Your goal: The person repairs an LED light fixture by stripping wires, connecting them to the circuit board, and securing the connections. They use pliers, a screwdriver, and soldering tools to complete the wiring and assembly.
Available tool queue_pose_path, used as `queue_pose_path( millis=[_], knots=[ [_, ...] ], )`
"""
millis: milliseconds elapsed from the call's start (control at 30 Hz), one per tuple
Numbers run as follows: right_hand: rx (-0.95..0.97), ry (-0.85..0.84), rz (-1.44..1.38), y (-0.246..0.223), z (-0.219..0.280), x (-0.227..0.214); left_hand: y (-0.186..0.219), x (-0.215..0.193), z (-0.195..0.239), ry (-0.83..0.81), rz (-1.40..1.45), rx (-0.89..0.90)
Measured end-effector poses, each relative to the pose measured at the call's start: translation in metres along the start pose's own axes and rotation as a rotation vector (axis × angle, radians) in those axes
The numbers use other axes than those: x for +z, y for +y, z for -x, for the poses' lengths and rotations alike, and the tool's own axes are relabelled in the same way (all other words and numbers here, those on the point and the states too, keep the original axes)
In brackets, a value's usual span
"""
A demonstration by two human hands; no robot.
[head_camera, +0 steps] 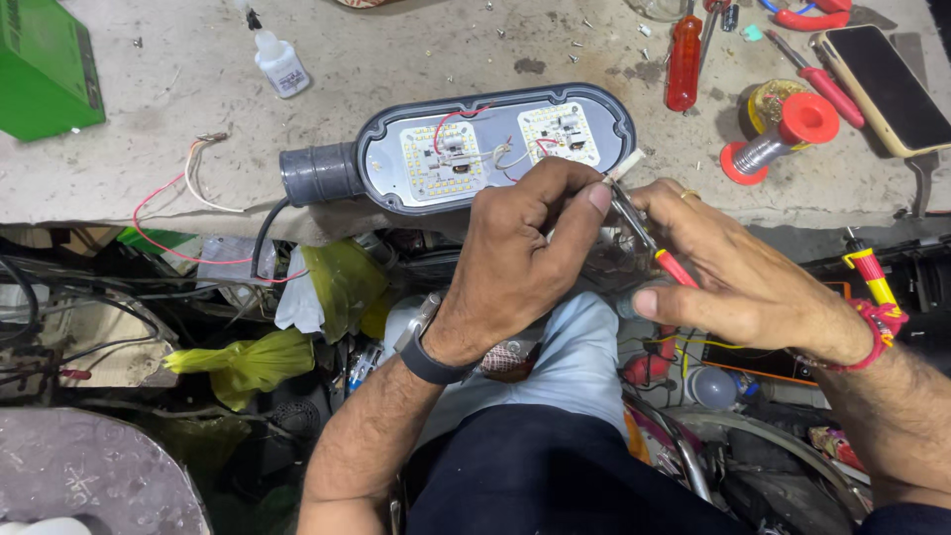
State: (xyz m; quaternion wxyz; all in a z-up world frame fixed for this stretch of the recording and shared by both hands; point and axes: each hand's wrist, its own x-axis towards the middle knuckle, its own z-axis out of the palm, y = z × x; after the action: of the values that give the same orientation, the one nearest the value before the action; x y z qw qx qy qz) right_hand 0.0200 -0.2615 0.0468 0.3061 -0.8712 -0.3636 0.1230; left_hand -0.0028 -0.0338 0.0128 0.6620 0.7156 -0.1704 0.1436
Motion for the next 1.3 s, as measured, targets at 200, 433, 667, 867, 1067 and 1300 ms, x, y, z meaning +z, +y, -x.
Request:
queue_pose_path(
  millis=[200,433,667,867,1067,1300],
  knots=[
    [0.194,-0.144,-0.512,0.014,0.009,0.004,0.001,-0.018,-0.008,-0.171,-0.105,-0.081],
    [0.233,-0.195,-0.65,0.024,0.016,0.01,0.006,-0.041,-0.02,-0.39,0.21,0.068],
    [0.137,-0.2,-0.71,0.01,0.018,0.013,-0.009,-0.042,-0.037,-0.704,0.423,-0.065],
    [0.228,-0.243,-0.861,0.013,0.028,0.015,-0.014,-0.028,-0.03,-0.76,0.641,-0.193],
    [0.273,-0.203,-0.96,0.03,0.036,0.034,-0.017,-0.024,-0.028,-0.735,0.602,-0.231],
    [0.212,-0.205,-1.035,0.033,0.044,0.03,-0.004,-0.017,-0.026,-0.763,0.705,-0.326]
  ],
)
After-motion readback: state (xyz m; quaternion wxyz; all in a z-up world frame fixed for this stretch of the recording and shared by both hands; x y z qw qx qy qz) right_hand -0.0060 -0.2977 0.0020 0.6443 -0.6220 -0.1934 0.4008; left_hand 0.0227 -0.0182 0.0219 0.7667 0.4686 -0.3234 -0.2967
